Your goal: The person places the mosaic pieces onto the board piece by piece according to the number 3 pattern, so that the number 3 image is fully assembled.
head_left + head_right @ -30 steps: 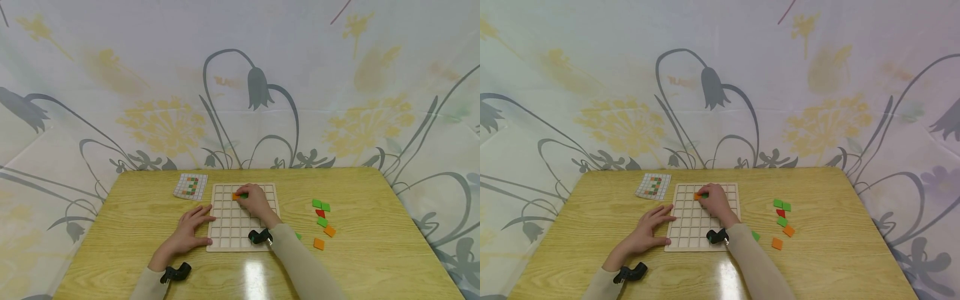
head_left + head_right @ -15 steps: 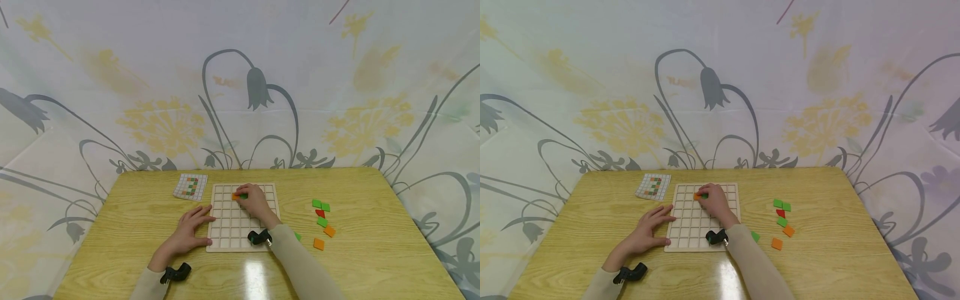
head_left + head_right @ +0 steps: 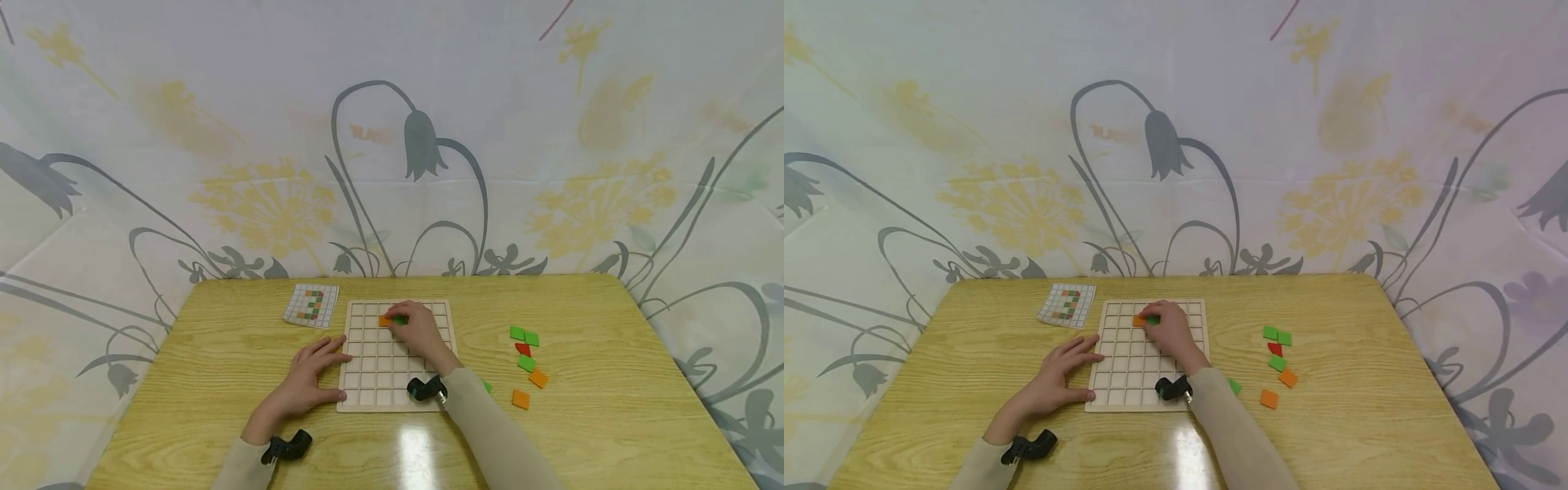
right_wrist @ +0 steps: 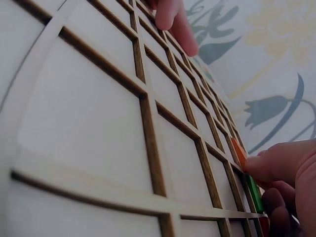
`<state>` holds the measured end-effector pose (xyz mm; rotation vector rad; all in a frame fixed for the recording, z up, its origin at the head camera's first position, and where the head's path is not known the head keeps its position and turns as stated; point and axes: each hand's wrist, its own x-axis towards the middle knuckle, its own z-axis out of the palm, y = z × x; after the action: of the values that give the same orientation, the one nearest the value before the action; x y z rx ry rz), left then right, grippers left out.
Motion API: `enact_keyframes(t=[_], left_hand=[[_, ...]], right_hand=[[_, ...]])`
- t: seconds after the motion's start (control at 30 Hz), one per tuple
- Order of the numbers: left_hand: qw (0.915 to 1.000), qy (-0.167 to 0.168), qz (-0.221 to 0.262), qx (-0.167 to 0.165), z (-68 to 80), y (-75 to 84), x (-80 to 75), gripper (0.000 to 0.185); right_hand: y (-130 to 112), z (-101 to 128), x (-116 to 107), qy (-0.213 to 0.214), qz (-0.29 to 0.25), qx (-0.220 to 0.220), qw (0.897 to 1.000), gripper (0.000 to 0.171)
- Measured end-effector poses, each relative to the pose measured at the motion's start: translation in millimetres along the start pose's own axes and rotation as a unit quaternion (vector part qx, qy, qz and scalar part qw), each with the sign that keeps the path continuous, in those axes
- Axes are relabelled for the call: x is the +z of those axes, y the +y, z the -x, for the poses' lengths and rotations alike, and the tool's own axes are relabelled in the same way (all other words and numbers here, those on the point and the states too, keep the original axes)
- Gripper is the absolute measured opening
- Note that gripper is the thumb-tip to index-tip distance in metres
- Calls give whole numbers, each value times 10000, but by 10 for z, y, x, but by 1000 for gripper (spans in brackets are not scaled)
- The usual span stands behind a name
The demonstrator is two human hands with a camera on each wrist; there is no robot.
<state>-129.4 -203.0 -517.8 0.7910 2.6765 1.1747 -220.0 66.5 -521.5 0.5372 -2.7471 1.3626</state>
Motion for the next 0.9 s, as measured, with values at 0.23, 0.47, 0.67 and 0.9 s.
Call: enact_keyframes(t=[0.23,0.47,0.67,0.9], left_hand=[[10000,13,-19,9,5,-2,1,55],[10000,13,12,3,1,8,-3,55],[10000,4,-7,6,0,13,-4,55],[10000,9,-62,0,-2,4,-4,56]], right_hand=[[-41,27,-2,51,-40,29,10000,10],[-54,39,-4,0,-84,109,9999,10],[-49,41,5,-38,-89,147,9998,10],[-51,41,3,-28,-138,108,9998,12]])
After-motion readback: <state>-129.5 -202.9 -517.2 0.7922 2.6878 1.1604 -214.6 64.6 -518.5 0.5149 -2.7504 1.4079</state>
